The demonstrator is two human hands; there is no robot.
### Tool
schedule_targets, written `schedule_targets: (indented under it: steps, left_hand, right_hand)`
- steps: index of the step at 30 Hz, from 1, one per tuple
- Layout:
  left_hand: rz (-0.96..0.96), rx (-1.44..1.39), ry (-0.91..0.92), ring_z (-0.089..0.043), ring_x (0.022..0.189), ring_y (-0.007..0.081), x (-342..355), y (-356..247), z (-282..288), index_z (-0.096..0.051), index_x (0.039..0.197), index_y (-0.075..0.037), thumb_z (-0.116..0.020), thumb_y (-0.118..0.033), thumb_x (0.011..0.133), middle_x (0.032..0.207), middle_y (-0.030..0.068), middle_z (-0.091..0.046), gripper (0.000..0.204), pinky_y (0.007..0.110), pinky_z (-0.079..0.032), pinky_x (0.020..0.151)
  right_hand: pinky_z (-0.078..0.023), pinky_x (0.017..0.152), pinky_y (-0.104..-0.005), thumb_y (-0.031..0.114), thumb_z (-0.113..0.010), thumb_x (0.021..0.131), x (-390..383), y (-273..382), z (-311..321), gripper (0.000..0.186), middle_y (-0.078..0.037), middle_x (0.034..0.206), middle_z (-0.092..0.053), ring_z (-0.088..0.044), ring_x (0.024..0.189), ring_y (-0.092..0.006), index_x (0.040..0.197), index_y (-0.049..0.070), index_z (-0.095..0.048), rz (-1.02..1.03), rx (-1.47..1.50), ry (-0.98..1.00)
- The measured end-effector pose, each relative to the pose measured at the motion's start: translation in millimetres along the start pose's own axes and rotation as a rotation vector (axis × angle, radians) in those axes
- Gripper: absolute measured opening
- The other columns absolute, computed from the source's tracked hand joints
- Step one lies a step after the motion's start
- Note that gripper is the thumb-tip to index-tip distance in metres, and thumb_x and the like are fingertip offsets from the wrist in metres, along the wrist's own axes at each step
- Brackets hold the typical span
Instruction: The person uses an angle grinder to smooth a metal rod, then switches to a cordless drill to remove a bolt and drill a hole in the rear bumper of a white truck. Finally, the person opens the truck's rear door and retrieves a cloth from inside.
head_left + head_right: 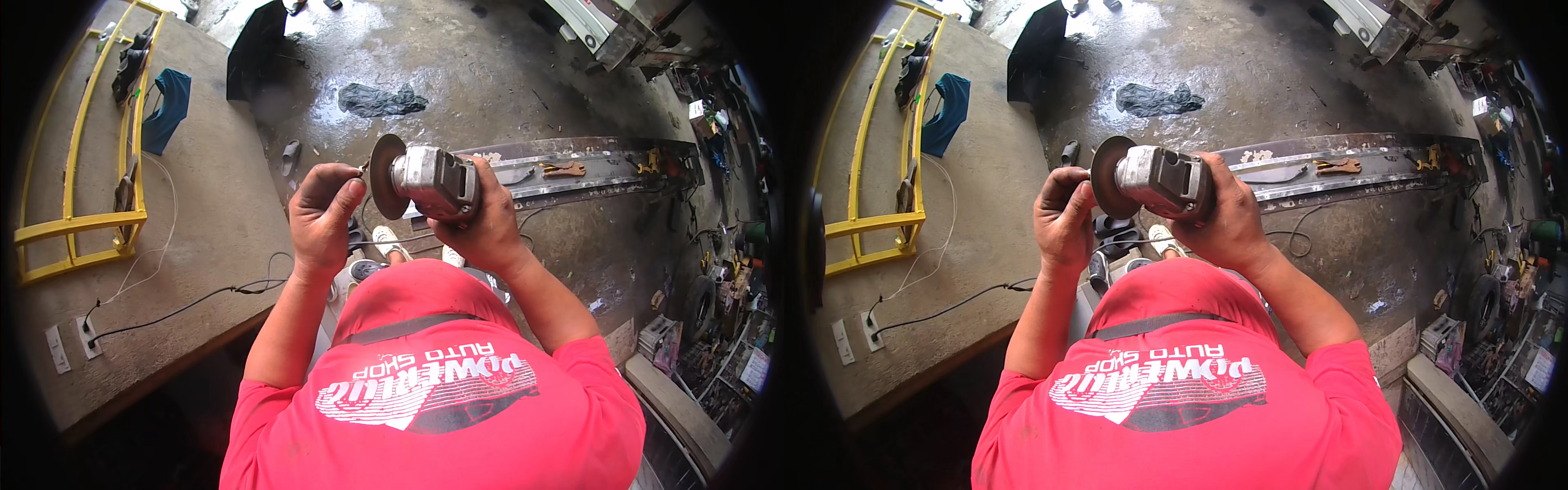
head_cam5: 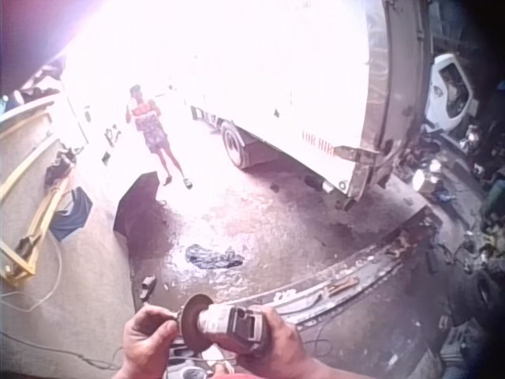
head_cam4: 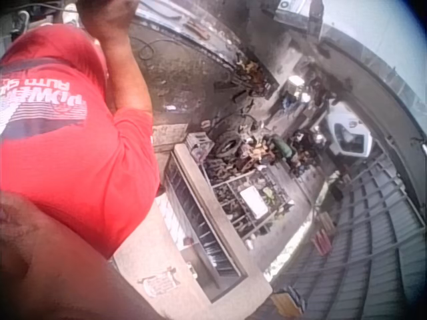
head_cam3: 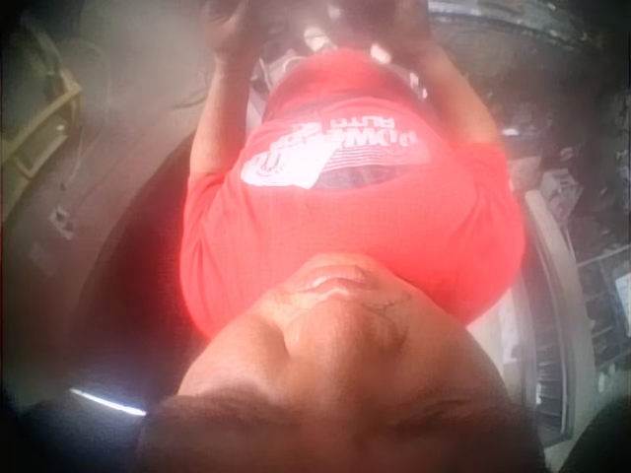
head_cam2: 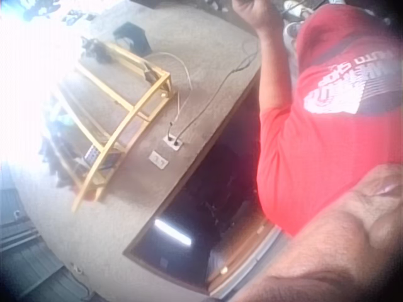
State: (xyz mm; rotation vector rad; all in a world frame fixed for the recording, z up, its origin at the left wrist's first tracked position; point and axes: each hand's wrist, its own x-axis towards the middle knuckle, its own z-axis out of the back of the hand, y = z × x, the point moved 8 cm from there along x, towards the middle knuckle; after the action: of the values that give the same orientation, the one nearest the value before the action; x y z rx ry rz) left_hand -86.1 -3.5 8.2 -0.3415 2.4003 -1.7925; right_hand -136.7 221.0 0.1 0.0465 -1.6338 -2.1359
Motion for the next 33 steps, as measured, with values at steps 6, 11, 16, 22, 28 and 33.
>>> schedule_targets:
  steps: [6, 11, 16, 22, 28, 33]
  left_hand:
    - [0.013, -0.045, 0.026, -0.063, 0.095, 0.0061, -0.2, 5.8, -0.7, -0.069, 0.112, -0.002, -0.074, -0.003, 0.097, 0.104, -0.0008, -0.071, 0.015, 0.022, -0.050, 0.087]
    - [0.025, -0.047, 0.031, -0.064, 0.095, 0.0067, 0.0, 6.4, -0.6, -0.069, 0.111, -0.002, -0.074, -0.001, 0.097, 0.103, 0.0001, -0.071, 0.015, 0.023, -0.051, 0.087]
    - [0.029, -0.055, 0.040, -0.065, 0.094, 0.0068, -0.7, 4.8, -1.5, -0.070, 0.111, -0.002, -0.073, 0.000, 0.097, 0.103, 0.0005, -0.071, 0.014, 0.023, -0.051, 0.087]
    - [0.021, -0.056, 0.036, -0.065, 0.093, 0.0066, -2.7, 3.5, -1.1, -0.070, 0.110, -0.002, -0.073, 0.000, 0.097, 0.102, 0.0003, -0.071, 0.014, 0.023, -0.052, 0.086]
    - [0.021, -0.062, 0.048, -0.064, 0.092, 0.0060, -5.6, 0.4, -0.8, -0.070, 0.110, -0.002, -0.074, -0.001, 0.097, 0.101, -0.0004, -0.072, 0.013, 0.022, -0.051, 0.085]
    - [0.009, -0.047, 0.061, -0.062, 0.088, 0.0046, -7.8, 0.0, 1.9, -0.070, 0.110, -0.002, -0.074, -0.004, 0.098, 0.099, -0.0010, -0.071, 0.013, 0.021, -0.049, 0.080]
  right_hand:
    - [-0.058, 0.083, -0.0365, 0.008, -0.085, 0.072, 1.2, -2.1, -0.2, 0.063, -0.011, 0.104, -0.073, -0.075, 0.094, -0.0244, 0.126, 0.006, -0.053, 0.015, -0.029, -0.004]
    - [-0.058, 0.083, -0.0373, 0.009, -0.086, 0.072, 1.7, -3.5, -0.4, 0.065, -0.012, 0.105, -0.073, -0.075, 0.095, -0.0259, 0.127, 0.006, -0.052, 0.018, -0.026, -0.006]
    - [-0.058, 0.084, -0.0380, 0.009, -0.086, 0.071, 2.0, -3.4, -0.5, 0.067, -0.012, 0.106, -0.073, -0.075, 0.096, -0.0274, 0.128, 0.006, -0.052, 0.022, -0.027, -0.007]
    - [-0.058, 0.084, -0.0386, 0.010, -0.087, 0.071, 1.7, -2.9, -0.5, 0.068, -0.013, 0.106, -0.073, -0.075, 0.096, -0.0291, 0.129, 0.007, -0.052, 0.032, -0.052, -0.016]
    - [-0.058, 0.083, -0.0387, 0.011, -0.088, 0.070, 0.9, -2.7, -1.0, 0.068, -0.013, 0.105, -0.073, -0.076, 0.096, -0.0303, 0.128, 0.007, -0.052, 0.031, -0.066, -0.022]
    - [-0.058, 0.083, -0.0382, 0.010, -0.088, 0.071, 0.1, -1.5, -2.2, 0.066, -0.013, 0.104, -0.073, -0.076, 0.095, -0.0298, 0.127, 0.006, -0.052, 0.032, -0.072, -0.019]
